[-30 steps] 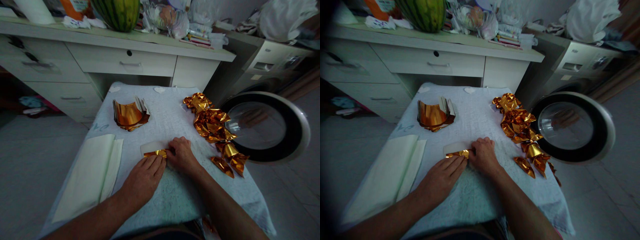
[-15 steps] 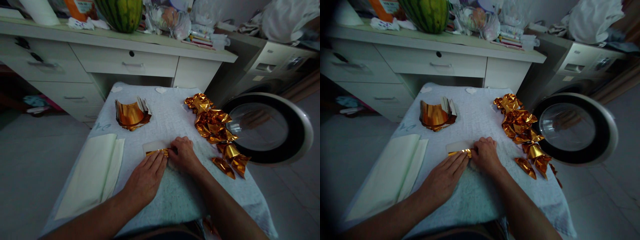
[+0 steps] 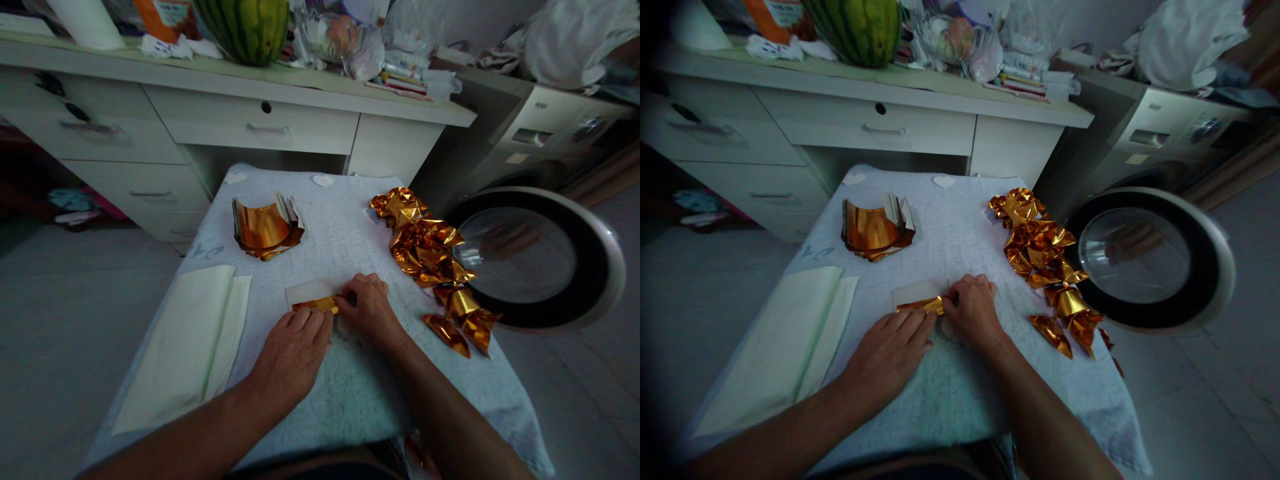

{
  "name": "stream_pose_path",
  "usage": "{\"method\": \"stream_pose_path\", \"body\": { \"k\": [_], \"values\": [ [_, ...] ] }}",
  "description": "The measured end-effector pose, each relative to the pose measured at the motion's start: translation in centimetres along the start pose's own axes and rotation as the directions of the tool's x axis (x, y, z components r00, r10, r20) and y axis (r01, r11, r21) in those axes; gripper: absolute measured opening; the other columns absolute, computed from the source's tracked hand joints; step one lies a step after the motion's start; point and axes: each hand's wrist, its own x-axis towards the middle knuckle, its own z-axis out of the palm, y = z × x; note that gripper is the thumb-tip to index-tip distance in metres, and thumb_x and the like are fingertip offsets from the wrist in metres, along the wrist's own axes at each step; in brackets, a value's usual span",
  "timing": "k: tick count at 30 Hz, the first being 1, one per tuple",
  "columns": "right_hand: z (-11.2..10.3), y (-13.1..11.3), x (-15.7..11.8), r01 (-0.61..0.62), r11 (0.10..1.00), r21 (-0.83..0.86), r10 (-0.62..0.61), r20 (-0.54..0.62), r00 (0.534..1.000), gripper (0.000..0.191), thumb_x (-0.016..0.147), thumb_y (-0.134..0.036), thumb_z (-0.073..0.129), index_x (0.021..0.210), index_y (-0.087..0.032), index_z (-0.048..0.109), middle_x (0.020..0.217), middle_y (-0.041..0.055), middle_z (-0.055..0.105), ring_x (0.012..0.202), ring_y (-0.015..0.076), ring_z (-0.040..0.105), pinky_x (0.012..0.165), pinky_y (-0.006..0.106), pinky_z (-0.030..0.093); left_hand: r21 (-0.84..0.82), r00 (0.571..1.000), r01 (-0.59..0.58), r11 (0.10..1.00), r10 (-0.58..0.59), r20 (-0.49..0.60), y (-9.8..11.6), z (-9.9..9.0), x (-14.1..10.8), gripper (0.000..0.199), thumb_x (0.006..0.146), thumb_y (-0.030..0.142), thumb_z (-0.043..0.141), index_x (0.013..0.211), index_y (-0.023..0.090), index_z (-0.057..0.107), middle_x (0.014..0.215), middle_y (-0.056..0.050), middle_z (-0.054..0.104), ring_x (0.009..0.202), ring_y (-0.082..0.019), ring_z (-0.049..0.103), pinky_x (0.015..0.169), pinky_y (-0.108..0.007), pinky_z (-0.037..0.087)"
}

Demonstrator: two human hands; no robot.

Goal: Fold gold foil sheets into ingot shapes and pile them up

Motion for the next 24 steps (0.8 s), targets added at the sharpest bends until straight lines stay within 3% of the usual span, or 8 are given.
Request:
{"method": "stream_pose_path", "body": {
  "k": [6, 14, 20, 24],
  "values": [
    [-0.13, -0.02, -0.09, -0.038, 0.999, 0.024, 0.038, -0.013, 0.999, 0.011, 0.08, -0.025, 0.069, 0.072, -0.019, 0.068, 0.08, 0.0023, 0.064, 0.087, 0.0212, 0.048, 0.077, 0.033, 0.026, -0.091, 0.999, 0.048, 0.995, -0.049, -0.013, -0.28, 0.07, 0.08, 0.053, 0.094, 0.038, 0.057, 0.142, 0.017, 0.046, 0.148, -0.006, 0.05, 0.113, -0.027, 0.052, 0.092, -0.043, 0.044],
    [0.17, 0.09, -0.02, -0.046, 0.999, 0.01, 0.047, -0.03, 0.998, 0.012, 0.082, -0.026, 0.066, 0.073, -0.019, 0.067, 0.079, 0.0029, 0.064, 0.087, 0.0215, 0.048, 0.077, 0.035, 0.027, -0.101, 0.999, 0.042, 0.994, -0.042, 0.003, -0.45, 0.5, 0.08, 0.055, 0.094, 0.04, 0.057, 0.143, 0.018, 0.045, 0.149, -0.005, 0.048, 0.11, -0.027, 0.053, 0.092, -0.043, 0.043],
    [0.15, -0.04, -0.17, -0.02, 0.999, -0.032, 0.019, -0.019, 1.0, 0.012, 0.085, -0.026, 0.063, 0.074, -0.019, 0.064, 0.082, 0.0041, 0.063, 0.087, 0.0226, 0.048, 0.077, 0.036, 0.028, -0.102, 0.999, -0.012, 0.995, 0.007, -0.046, -0.4, 0.55, 0.29, 0.056, 0.092, 0.041, 0.06, 0.139, 0.013, 0.05, 0.146, -0.01, 0.052, 0.127, -0.027, 0.048, 0.107, -0.043, 0.038],
    [0.22, 0.07, -0.3, -0.012, 1.0, 0.005, 0.012, -0.099, 0.995, 0.008, 0.08, -0.023, 0.067, 0.085, -0.019, 0.061, 0.086, 0.0045, 0.062, 0.087, 0.0236, 0.048, 0.077, 0.036, 0.031, -0.081, 0.999, -0.021, 0.996, 0.017, -0.049, -0.32, 0.74, 0.24, 0.059, 0.09, 0.043, 0.061, 0.137, 0.009, 0.051, 0.145, -0.013, 0.053, 0.129, -0.028, 0.05, 0.108, -0.042, 0.039]
  ]
}}
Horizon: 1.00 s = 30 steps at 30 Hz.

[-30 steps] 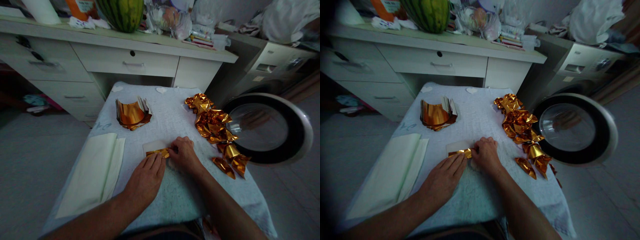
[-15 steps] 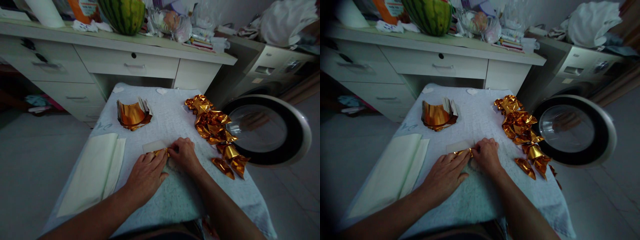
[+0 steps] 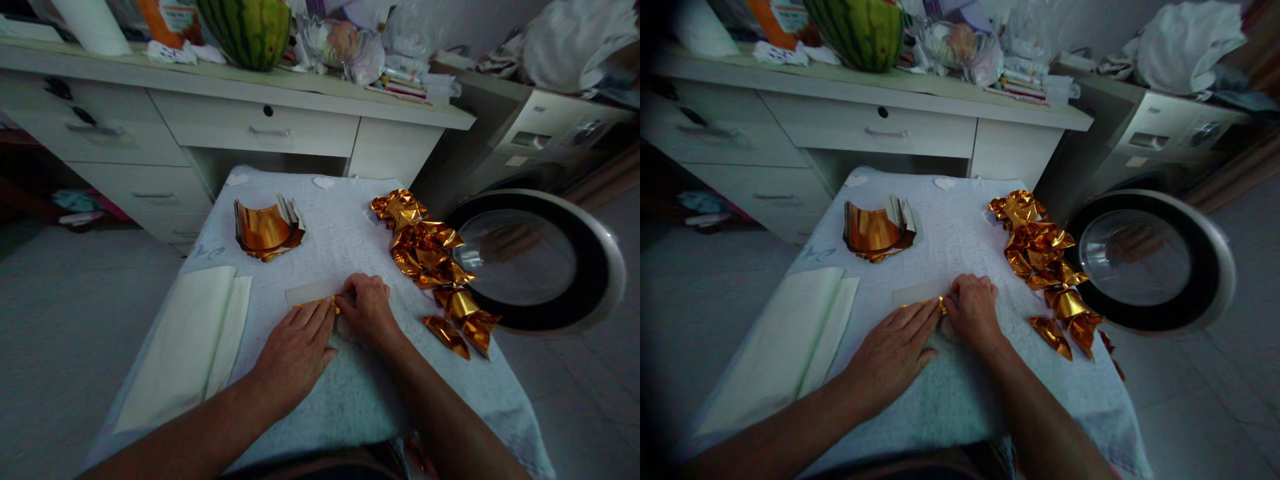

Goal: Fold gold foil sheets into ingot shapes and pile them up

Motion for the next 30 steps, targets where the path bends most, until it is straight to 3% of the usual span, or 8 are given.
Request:
{"method": "stream_pose_path", "body": {
  "k": [3, 7, 18, 24, 30],
  "values": [
    [0.0, 0.0, 0.0, 0.122, 0.987, 0.1, -0.116, -0.062, 0.991, 0.012, 0.079, -0.013, 0.062, 0.09, -0.018, 0.058, 0.091, 0.0052, 0.06, 0.088, 0.0223, 0.049, 0.079, 0.035, 0.036, 0.002, 1.0, 0.004, 1.0, -0.004, -0.005, 0.1, 0.0, 0.0, 0.056, 0.091, 0.042, 0.06, 0.137, 0.01, 0.052, 0.144, -0.013, 0.054, 0.129, -0.028, 0.051, 0.107, -0.043, 0.041],
    [0.1, -0.3, -0.1, 0.229, 0.94, 0.254, -0.235, -0.005, 0.972, 0.018, 0.081, -0.005, 0.053, 0.092, -0.019, 0.056, 0.083, 0.0025, 0.06, 0.079, 0.018, 0.052, 0.075, 0.029, 0.041, 0.002, 1.0, 0.002, 1.0, -0.002, -0.022, 0.2, -0.1, 0.1, 0.052, 0.094, 0.041, 0.055, 0.136, 0.011, 0.053, 0.142, -0.014, 0.055, 0.129, -0.027, 0.052, 0.107, -0.043, 0.041],
    [0.0, -0.8, -0.4, 0.191, 0.964, 0.186, -0.2, 0.031, 0.979, 0.012, 0.084, -0.008, 0.053, 0.088, -0.018, 0.059, 0.077, 0.0022, 0.061, 0.075, 0.0171, 0.054, 0.071, 0.027, 0.041, 0.01, 1.0, 0.002, 1.0, -0.002, -0.006, -0.3, -0.6, -0.4, 0.049, 0.095, 0.04, 0.051, 0.134, 0.011, 0.055, 0.142, -0.014, 0.055, 0.129, -0.026, 0.052, 0.107, -0.042, 0.043],
    [0.1, -0.9, -0.3, 0.195, 0.967, 0.162, -0.206, 0.054, 0.977, 0.016, 0.081, -0.008, 0.053, 0.091, -0.019, 0.059, 0.081, 0.0027, 0.063, 0.079, 0.0182, 0.054, 0.075, 0.028, 0.041, 0.073, 1.0, 0.022, 0.997, -0.023, 0.018, -1.1, -0.7, -2.7, 0.046, 0.094, 0.036, 0.054, 0.132, 0.01, 0.057, 0.14, -0.016, 0.056, 0.129, -0.03, 0.053, 0.102, -0.045, 0.046],
    [0.2, -1.0, -0.3, 0.214, 0.97, 0.117, -0.222, 0.068, 0.973, 0.014, 0.08, -0.011, 0.059, 0.092, -0.019, 0.057, 0.081, 0.0024, 0.063, 0.08, 0.0189, 0.052, 0.077, 0.029, 0.039, 0.13, 1.0, -0.003, 0.992, 0.005, -0.014, -2.2, -0.8, -5.0, 0.043, 0.098, 0.036, 0.045, 0.128, 0.009, 0.059, 0.136, -0.019, 0.06, 0.123, -0.031, 0.058, 0.097, -0.045, 0.048]
  ]
}}
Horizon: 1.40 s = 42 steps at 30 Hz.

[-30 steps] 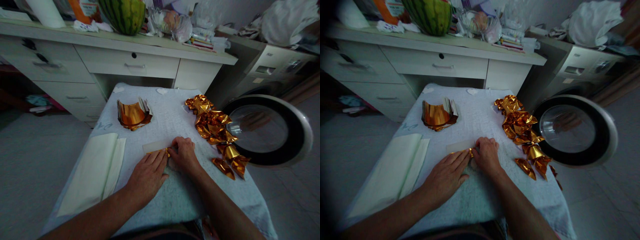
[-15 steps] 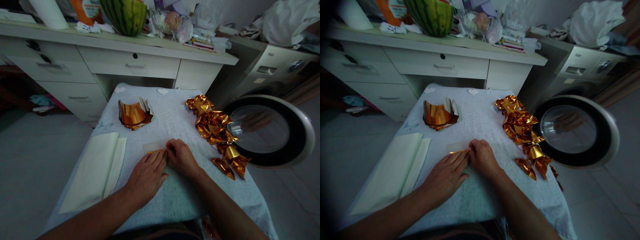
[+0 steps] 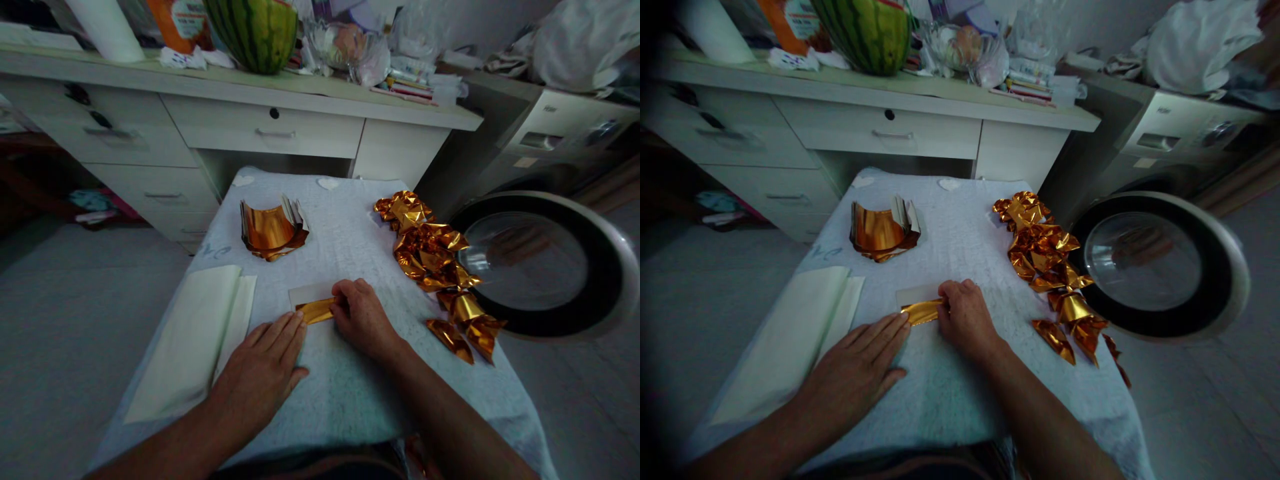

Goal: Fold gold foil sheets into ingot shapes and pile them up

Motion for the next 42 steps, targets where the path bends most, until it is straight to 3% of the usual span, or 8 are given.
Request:
{"method": "stream_pose_path", "body": {
  "k": [3, 11, 17, 21, 25, 33, 42],
  "values": [
    [0.2, -0.3, -0.1, 0.007, 0.999, -0.048, -0.006, 0.012, 1.0, 0.014, 0.083, -0.019, 0.062, 0.095, -0.018, 0.057, 0.083, 0.0031, 0.064, 0.083, 0.0204, 0.051, 0.078, 0.031, 0.038, 0.029, 1.0, -0.008, 1.0, 0.008, -0.014, -0.1, 0.1, -0.4, 0.043, 0.099, 0.035, 0.041, 0.125, 0.007, 0.061, 0.133, -0.02, 0.061, 0.12, -0.031, 0.06, 0.095, -0.046, 0.049],
    [0.7, -1.7, -0.3, -0.03, 0.978, -0.205, 0.039, 0.039, 0.998, 0.042, 0.083, -0.047, 0.064, 0.111, -0.017, 0.053, 0.106, 0.0098, 0.063, 0.096, 0.0284, 0.048, 0.085, 0.042, 0.035, 0.032, 1.0, 0.016, 0.999, -0.016, -0.004, 0.6, -0.3, 0.8, 0.037, 0.096, 0.036, 0.048, 0.115, 0.009, 0.066, 0.123, -0.021, 0.067, 0.111, -0.033, 0.063, 0.094, -0.048, 0.05],
    [0.8, -2.0, -0.6, -0.041, 0.98, -0.196, 0.05, 0.042, 0.998, 0.045, 0.084, -0.042, 0.063, 0.12, -0.019, 0.05, 0.108, 0.0099, 0.062, 0.099, 0.0297, 0.048, 0.086, 0.042, 0.034, 0.005, 0.999, 0.032, 0.999, -0.032, 0.019, 0.6, -1.0, 1.4, 0.039, 0.088, 0.031, 0.063, 0.123, 0.013, 0.063, 0.12, -0.016, 0.068, 0.109, -0.032, 0.063, 0.092, -0.048, 0.051],
    [0.6, -1.8, -0.7, -0.043, 0.985, -0.168, 0.053, 0.054, 0.997, 0.049, 0.084, -0.033, 0.063, 0.128, -0.02, 0.047, 0.112, 0.009, 0.061, 0.101, 0.0292, 0.047, 0.086, 0.042, 0.033, -0.034, 0.998, 0.066, 0.997, -0.065, 0.013, 0.6, -0.9, 1.3, 0.034, 0.091, 0.028, 0.059, 0.122, 0.016, 0.063, 0.126, -0.014, 0.066, 0.116, -0.032, 0.061, 0.096, -0.05, 0.049],
    [0.3, -1.4, -0.5, -0.05, 0.988, -0.146, 0.062, 0.074, 0.995, 0.052, 0.084, -0.029, 0.063, 0.133, -0.022, 0.045, 0.114, 0.0088, 0.06, 0.102, 0.0283, 0.048, 0.087, 0.041, 0.033, -0.068, 0.999, 0.007, 0.998, -0.01, -0.052, 0.4, 0.0, 1.2, 0.035, 0.094, 0.026, 0.051, 0.124, 0.013, 0.062, 0.137, -0.016, 0.059, 0.128, -0.03, 0.054, 0.103, -0.048, 0.046],
    [-1.2, 0.7, -0.4, -0.066, 0.987, -0.148, 0.08, 0.095, 0.992, 0.068, 0.082, -0.03, 0.065, 0.144, -0.022, 0.037, 0.116, 0.0103, 0.059, 0.103, 0.0284, 0.049, 0.088, 0.04, 0.034, -0.122, 0.994, -0.021, 0.992, 0.008, -0.108, 0.3, 0.8, 1.2, 0.034, 0.095, 0.024, 0.045, 0.121, 0.01, 0.062, 0.131, -0.019, 0.063, 0.122, -0.029, 0.059, 0.099, -0.046, 0.051],
    [-3.0, 2.0, -0.2, -0.149, 0.961, -0.232, 0.182, 0.13, 0.975, 0.082, 0.082, -0.031, 0.067, 0.153, -0.025, 0.026, 0.116, 0.0121, 0.059, 0.099, 0.029, 0.051, 0.084, 0.04, 0.035, -0.027, 0.997, -0.03, 0.999, 0.028, -0.066, 0.6, 0.3, 2.0, 0.03, 0.094, 0.022, 0.047, 0.112, 0.008, 0.067, 0.121, -0.02, 0.067, 0.112, -0.031, 0.064, 0.09, -0.046, 0.056]
  ]
}}
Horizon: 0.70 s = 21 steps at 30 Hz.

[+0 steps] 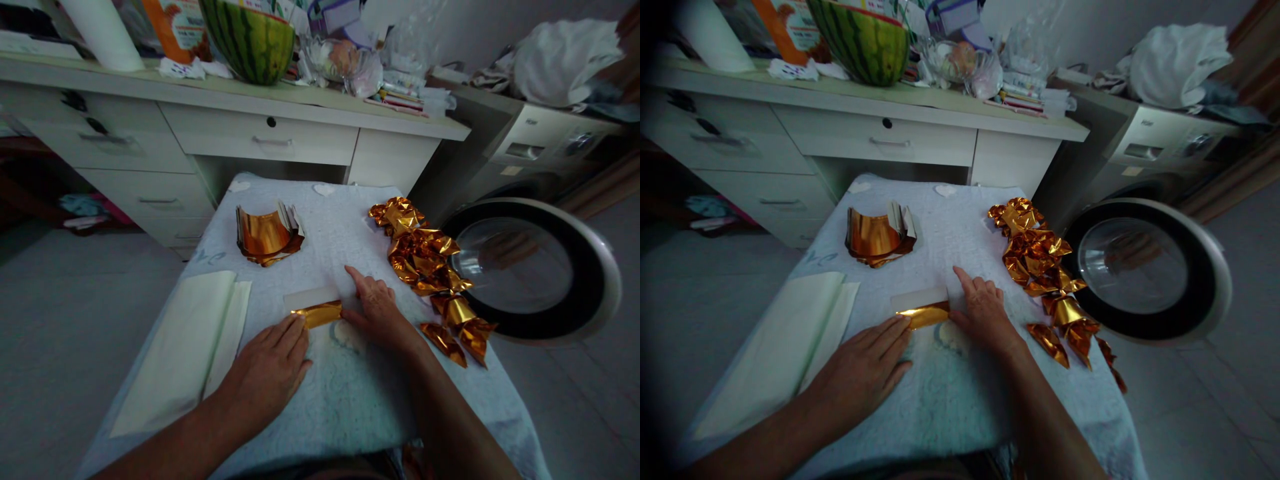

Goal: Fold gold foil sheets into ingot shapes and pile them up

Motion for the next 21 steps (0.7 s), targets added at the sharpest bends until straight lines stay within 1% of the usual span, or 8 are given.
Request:
{"method": "stream_pose_path", "body": {
  "k": [4, 5, 8, 11, 13, 15, 17, 21],
  "values": [
    [0.0, 0.4, 0.1, -0.001, 0.999, 0.036, 0.001, -0.005, 1.0, 0.08, 0.081, -0.025, 0.064, 0.152, -0.022, 0.027, 0.115, 0.0116, 0.059, 0.098, 0.0276, 0.051, 0.085, 0.039, 0.035, 0.005, 0.996, 0.032, 0.999, -0.032, 0.079, 0.5, -0.9, 1.7, 0.016, 0.091, 0.019, 0.054, 0.093, 0.014, 0.069, 0.109, -0.015, 0.07, 0.102, -0.03, 0.066, 0.076, -0.042, 0.059],
    [0.0, 0.5, 0.1, 0.004, 0.998, 0.06, -0.003, -0.011, 1.0, 0.079, 0.081, -0.023, 0.063, 0.151, -0.02, 0.027, 0.114, 0.0113, 0.059, 0.099, 0.0273, 0.051, 0.086, 0.039, 0.035, -0.001, 0.994, 0.039, 0.999, -0.039, 0.107, 0.6, -1.0, 2.1, 0.014, 0.09, 0.018, 0.055, 0.088, 0.015, 0.069, 0.098, -0.012, 0.071, 0.093, -0.029, 0.068, 0.072, -0.041, 0.059],
    [0.0, 0.5, 0.1, 0.015, 0.985, 0.173, -0.006, -0.05, 0.999, 0.073, 0.078, -0.017, 0.058, 0.146, -0.015, 0.033, 0.105, 0.0091, 0.059, 0.097, 0.0256, 0.05, 0.088, 0.04, 0.036, 0.042, 0.991, 0.04, 0.998, -0.045, 0.127, 0.8, -0.9, 3.1, 0.023, 0.089, 0.013, 0.056, 0.109, 0.015, 0.067, 0.093, -0.009, 0.069, 0.085, -0.026, 0.066, 0.068, -0.039, 0.058],
    [0.3, -0.2, 0.1, 0.068, 0.96, 0.271, -0.027, -0.152, 0.988, 0.052, 0.079, -0.016, 0.054, 0.131, -0.015, 0.046, 0.101, 0.0073, 0.058, 0.098, 0.024, 0.049, 0.088, 0.039, 0.036, 0.049, 0.991, 0.052, 0.997, -0.058, 0.119, 0.7, -0.5, 3.4, 0.031, 0.09, 0.012, 0.055, 0.119, 0.016, 0.063, 0.098, -0.009, 0.068, 0.087, -0.025, 0.063, 0.069, -0.039, 0.056],
    [0.7, -0.9, 0.2, 0.139, 0.956, 0.257, -0.081, -0.223, 0.971, 0.038, 0.083, -0.021, 0.055, 0.121, -0.017, 0.052, 0.104, 0.0077, 0.056, 0.099, 0.0243, 0.048, 0.089, 0.04, 0.036, 0.018, 0.99, 0.063, 0.998, -0.065, 0.123, 0.6, -0.3, 3.4, 0.031, 0.09, 0.015, 0.058, 0.12, 0.017, 0.064, 0.097, -0.008, 0.067, 0.087, -0.026, 0.062, 0.069, -0.04, 0.056],
    [1.4, -1.6, 0.3, 0.18, 0.961, 0.21, -0.126, -0.247, 0.961, 0.037, 0.083, -0.027, 0.059, 0.119, -0.017, 0.053, 0.108, 0.0088, 0.055, 0.102, 0.0256, 0.046, 0.09, 0.041, 0.036, -0.007, 0.992, 0.066, 0.998, -0.065, 0.107, 0.5, -0.2, 3.4, 0.032, 0.089, 0.017, 0.06, 0.121, 0.016, 0.063, 0.097, -0.008, 0.067, 0.088, -0.026, 0.062, 0.071, -0.042, 0.056],
    [2.1, -2.2, 0.4, 0.176, 0.973, 0.151, -0.131, -0.269, 0.954, 0.039, 0.084, -0.029, 0.062, 0.121, -0.018, 0.053, 0.115, 0.0096, 0.054, 0.105, 0.0267, 0.045, 0.091, 0.042, 0.035, -0.007, 0.995, 0.063, 0.998, -0.063, 0.074, 0.4, 0.0, 3.3, 0.033, 0.088, 0.016, 0.06, 0.122, 0.014, 0.063, 0.1, -0.009, 0.067, 0.089, -0.026, 0.062, 0.073, -0.043, 0.057],
    [3.0, -2.6, 0.6, 0.149, 0.986, 0.07, -0.129, -0.228, 0.965, 0.025, 0.085, -0.026, 0.062, 0.109, -0.019, 0.057, 0.107, 0.0076, 0.056, 0.102, 0.0262, 0.045, 0.088, 0.041, 0.035, 0.039, 0.999, 0.042, 0.998, -0.043, 0.018, 0.6, 0.7, 2.6, 0.032, 0.087, 0.01, 0.059, 0.118, 0.011, 0.064, 0.107, -0.013, 0.068, 0.094, -0.028, 0.064, 0.077, -0.044, 0.058]
  ]
}}
